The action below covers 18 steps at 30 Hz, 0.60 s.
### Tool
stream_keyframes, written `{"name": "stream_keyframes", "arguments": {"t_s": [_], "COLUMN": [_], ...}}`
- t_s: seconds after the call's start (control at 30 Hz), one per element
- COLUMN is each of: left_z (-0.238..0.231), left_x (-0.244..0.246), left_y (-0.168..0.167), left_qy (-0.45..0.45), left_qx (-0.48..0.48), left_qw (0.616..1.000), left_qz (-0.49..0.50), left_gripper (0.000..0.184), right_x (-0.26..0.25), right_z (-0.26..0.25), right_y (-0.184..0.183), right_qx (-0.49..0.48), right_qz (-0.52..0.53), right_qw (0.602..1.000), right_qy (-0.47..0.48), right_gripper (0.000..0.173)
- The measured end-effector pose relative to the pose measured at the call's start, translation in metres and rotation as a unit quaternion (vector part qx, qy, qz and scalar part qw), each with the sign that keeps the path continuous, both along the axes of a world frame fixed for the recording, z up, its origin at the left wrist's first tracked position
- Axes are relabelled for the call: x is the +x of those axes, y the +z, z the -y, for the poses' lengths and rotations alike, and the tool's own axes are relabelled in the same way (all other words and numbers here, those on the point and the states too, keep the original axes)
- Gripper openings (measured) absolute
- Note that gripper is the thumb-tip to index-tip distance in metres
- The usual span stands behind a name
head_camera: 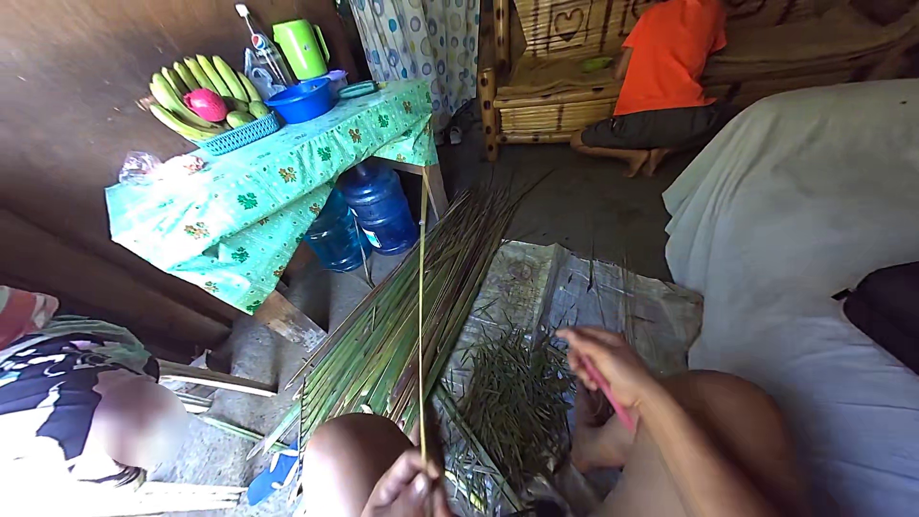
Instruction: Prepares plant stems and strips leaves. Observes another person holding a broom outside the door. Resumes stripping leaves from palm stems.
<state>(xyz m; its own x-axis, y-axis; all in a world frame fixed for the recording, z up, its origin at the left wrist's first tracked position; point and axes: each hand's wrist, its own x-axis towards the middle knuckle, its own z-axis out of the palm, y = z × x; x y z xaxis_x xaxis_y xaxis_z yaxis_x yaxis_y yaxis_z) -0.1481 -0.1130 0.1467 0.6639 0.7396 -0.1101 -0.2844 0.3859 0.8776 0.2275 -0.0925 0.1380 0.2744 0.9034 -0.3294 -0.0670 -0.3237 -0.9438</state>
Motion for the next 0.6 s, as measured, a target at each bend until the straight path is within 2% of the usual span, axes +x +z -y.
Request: {"name": "stream_keyframes", "arguments": {"t_s": [0.07,0.13,0.23,0.33,0.47,0.6], "left_z": [-0.018,-0.030,-0.039,-0.038,-0.036,-0.033], "left_x": [0.035,0.065,0.093,0.106,0.109,0.111], "left_y": [-0.006,-0.012,-0.022,-0.033,-0.054,-0.065], "left_qy": [0.013,0.068,0.151,0.212,0.250,0.295], "left_qx": [0.060,0.132,0.197,0.186,0.146,0.119], "left_qw": [0.997,0.989,0.969,0.959,0.957,0.948], "left_qz": [0.034,0.016,-0.012,-0.019,-0.017,-0.024], "left_gripper": [0.019,0.015,0.014,0.014,0.015,0.017], "right_x": [-0.029,-0.043,-0.048,-0.046,-0.040,-0.043], "right_z": [0.007,0.011,0.015,0.016,0.015,0.011], "right_y": [-0.007,-0.006,-0.010,-0.012,-0.020,-0.023], "right_qx": [-0.022,-0.038,-0.065,-0.090,-0.067,-0.073], "right_qz": [-0.023,-0.064,-0.121,-0.180,-0.313,-0.339], "right_qw": [0.996,0.987,0.974,0.962,0.924,0.922], "right_qy": [0.079,0.143,0.182,0.183,0.208,0.173], "right_gripper": [0.032,0.032,0.032,0.031,0.039,0.051]}}
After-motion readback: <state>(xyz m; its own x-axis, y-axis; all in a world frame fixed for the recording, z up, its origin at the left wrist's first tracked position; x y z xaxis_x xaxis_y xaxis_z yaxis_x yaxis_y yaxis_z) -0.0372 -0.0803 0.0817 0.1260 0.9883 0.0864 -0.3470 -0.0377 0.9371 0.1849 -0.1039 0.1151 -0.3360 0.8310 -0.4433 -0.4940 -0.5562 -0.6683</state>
